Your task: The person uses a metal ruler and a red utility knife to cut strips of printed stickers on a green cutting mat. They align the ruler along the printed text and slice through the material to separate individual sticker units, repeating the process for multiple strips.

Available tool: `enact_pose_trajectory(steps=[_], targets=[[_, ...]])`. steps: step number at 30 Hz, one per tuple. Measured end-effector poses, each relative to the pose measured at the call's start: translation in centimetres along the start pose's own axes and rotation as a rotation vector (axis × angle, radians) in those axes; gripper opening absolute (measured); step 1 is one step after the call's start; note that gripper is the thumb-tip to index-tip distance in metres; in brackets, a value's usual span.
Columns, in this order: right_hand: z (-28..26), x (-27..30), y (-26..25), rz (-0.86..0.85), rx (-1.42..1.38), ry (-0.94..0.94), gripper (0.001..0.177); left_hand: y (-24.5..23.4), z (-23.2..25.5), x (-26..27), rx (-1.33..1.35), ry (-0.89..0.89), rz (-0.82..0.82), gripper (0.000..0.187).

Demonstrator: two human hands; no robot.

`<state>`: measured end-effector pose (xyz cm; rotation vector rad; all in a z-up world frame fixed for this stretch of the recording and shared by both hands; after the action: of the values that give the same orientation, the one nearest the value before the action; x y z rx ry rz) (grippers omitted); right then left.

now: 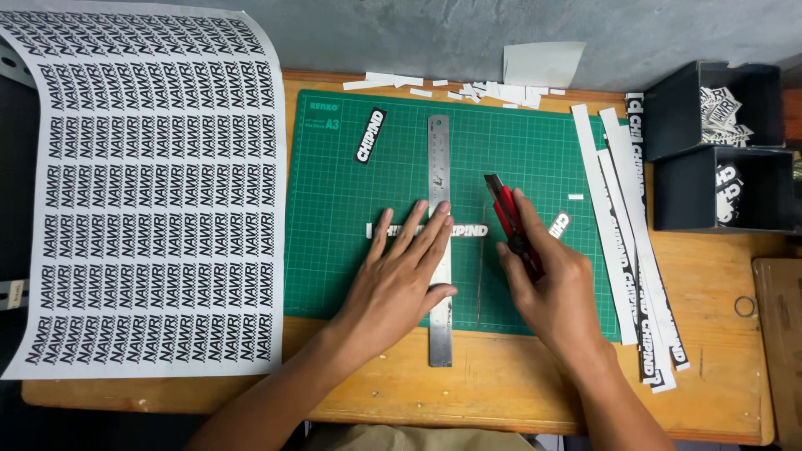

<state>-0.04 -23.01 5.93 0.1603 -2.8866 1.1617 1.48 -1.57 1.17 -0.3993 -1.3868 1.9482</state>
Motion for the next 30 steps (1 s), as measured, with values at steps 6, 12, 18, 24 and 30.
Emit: enact_pose_trajectory(steps=[6,12,18,24,30], targets=[[0.6,0.0,0.7,0.001,0.002,-0.010,0.069,-0.8,-1.1,0.7,0.005,-0.031,-0.071,0.100],[1.2,0.2,1.3,-0.021,0.020,-0.018,0.071,-2.4,-1.4,1.1,-0.006,-0.027,-0.064,0.103],[1.0,0.3,1.3,-0.030,0.004,-0.010,0.069,-2.7,-1.9,1.4,0.012,-0.020,-0.090,0.101],[1.1,0.2,1.4,-0.036,0.018,-0.019,0.070,-2.9,-1.9,1.7,0.060,-0.021,-0.148,0.098],[1.2,0.0,1.7,-0.043,0.022,-0.018,0.069,-2.2,-1.8,1.3,0.094,-0.054,-0.148,0.102]])
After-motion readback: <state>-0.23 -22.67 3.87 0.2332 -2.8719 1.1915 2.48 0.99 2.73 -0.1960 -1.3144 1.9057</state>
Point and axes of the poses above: each hand's wrist, its own x-axis away from the middle knuckle, its own y-axis out of the palm, z = x × y, the point moved 3 cm from there along -x, towards the middle knuckle, and after that the axes turned 13 degrees about -z, right-handed, at the moved point
